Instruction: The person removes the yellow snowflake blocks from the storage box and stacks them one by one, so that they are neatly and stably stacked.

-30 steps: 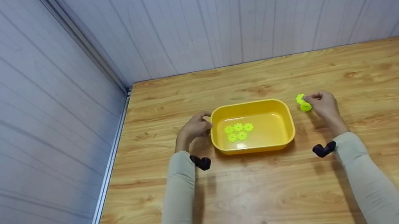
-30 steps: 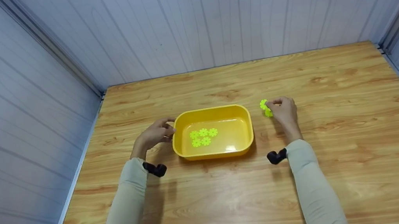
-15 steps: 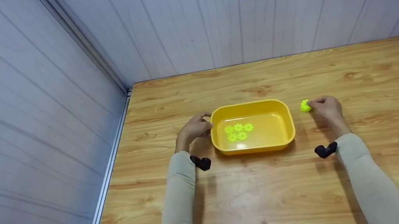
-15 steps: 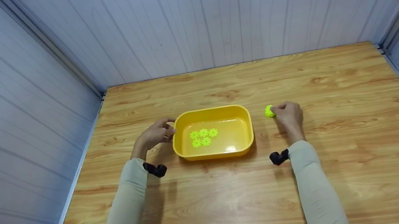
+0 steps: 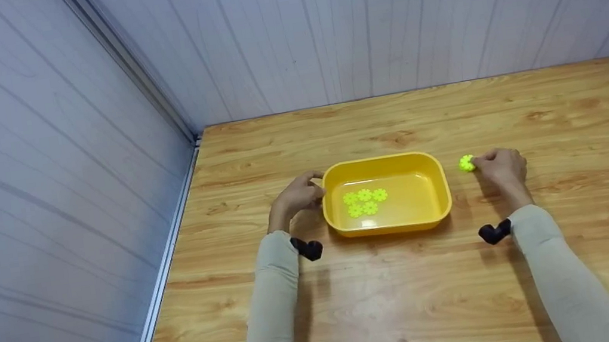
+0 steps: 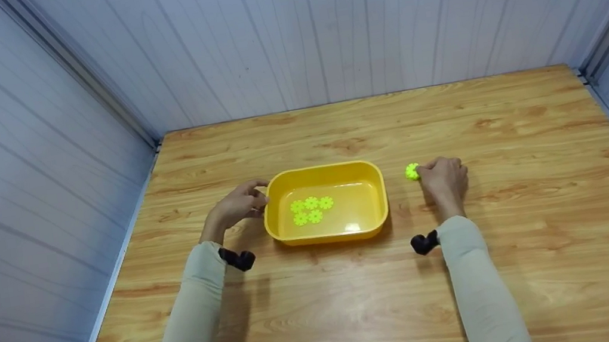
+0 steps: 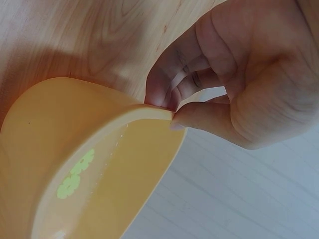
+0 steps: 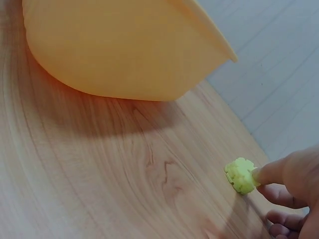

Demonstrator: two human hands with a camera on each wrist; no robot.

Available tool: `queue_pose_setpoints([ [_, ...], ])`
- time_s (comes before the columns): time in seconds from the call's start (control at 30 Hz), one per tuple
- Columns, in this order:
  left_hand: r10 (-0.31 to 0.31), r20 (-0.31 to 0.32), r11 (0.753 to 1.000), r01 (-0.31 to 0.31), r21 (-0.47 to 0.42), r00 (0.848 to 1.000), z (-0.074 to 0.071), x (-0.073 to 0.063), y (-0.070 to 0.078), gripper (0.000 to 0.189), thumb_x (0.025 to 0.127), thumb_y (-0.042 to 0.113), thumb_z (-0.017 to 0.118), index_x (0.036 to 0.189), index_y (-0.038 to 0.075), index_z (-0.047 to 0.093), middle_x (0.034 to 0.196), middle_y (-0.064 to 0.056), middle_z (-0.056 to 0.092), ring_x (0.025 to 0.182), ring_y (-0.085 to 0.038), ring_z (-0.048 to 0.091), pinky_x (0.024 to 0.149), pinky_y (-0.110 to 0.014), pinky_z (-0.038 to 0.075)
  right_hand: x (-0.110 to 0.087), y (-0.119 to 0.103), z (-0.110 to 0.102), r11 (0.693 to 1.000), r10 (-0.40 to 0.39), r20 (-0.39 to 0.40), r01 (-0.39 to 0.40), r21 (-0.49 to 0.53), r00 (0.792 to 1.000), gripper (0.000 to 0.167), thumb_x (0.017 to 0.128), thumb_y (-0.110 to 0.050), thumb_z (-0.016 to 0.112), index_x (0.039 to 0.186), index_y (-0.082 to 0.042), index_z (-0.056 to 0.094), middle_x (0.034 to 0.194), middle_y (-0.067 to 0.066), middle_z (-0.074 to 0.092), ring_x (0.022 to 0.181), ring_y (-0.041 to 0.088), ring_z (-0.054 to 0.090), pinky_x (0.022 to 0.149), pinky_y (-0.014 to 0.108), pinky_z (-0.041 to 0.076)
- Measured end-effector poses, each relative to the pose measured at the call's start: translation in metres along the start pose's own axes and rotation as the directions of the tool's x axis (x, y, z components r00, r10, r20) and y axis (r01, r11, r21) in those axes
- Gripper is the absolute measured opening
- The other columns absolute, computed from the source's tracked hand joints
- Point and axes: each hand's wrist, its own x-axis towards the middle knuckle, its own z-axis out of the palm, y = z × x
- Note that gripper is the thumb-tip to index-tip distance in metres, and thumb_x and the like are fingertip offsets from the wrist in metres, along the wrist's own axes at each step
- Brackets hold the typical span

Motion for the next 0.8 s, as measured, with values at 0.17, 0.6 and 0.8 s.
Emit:
queue_pose_setpoints([
  [0.17,0.006,0.003,1.000,-0.006,0.002,1.000,-0.0002,-0.0002,0.0000,0.044,0.093,0.007,0.050,0.137,0.009,0.046,0.103,-0.013,0.052,0.086,-0.022,0.053,0.093,-0.049,0.049,0.0002,-0.0009,-0.0005,1.000,0.007,0.013,-0.006,-0.027,1.000,0.042,0.093,-0.036,0.054,0.112,0.000,0.068,0.118,0.022,0.061,0.111,0.044,0.049,0.094,0.053,0.039],
  [0.6,0.007,-0.019,1.000,-0.008,-0.014,1.000,-0.0002,-0.0009,-0.0019,0.041,0.093,0.008,0.052,0.134,0.011,0.049,0.101,-0.011,0.051,0.081,-0.022,0.053,0.092,-0.050,0.048,0.0003,0.0014,0.0025,0.999,-0.030,-0.031,0.029,-0.038,0.999,0.040,0.092,-0.035,0.056,0.108,0.000,0.069,0.114,0.022,0.064,0.105,0.042,0.054,0.088,0.051,0.042],
  [0.8,0.013,-0.017,1.000,-0.013,-0.003,1.000,0.0002,-0.0002,-0.0021,0.041,0.092,0.008,0.051,0.133,0.010,0.049,0.099,-0.010,0.052,0.080,-0.021,0.054,0.092,-0.050,0.049,0.0004,0.0028,-0.0002,1.000,-0.020,-0.031,0.020,0.006,0.999,0.043,0.093,-0.035,0.053,0.112,0.001,0.067,0.116,0.023,0.063,0.110,0.042,0.052,0.095,0.053,0.040],
])
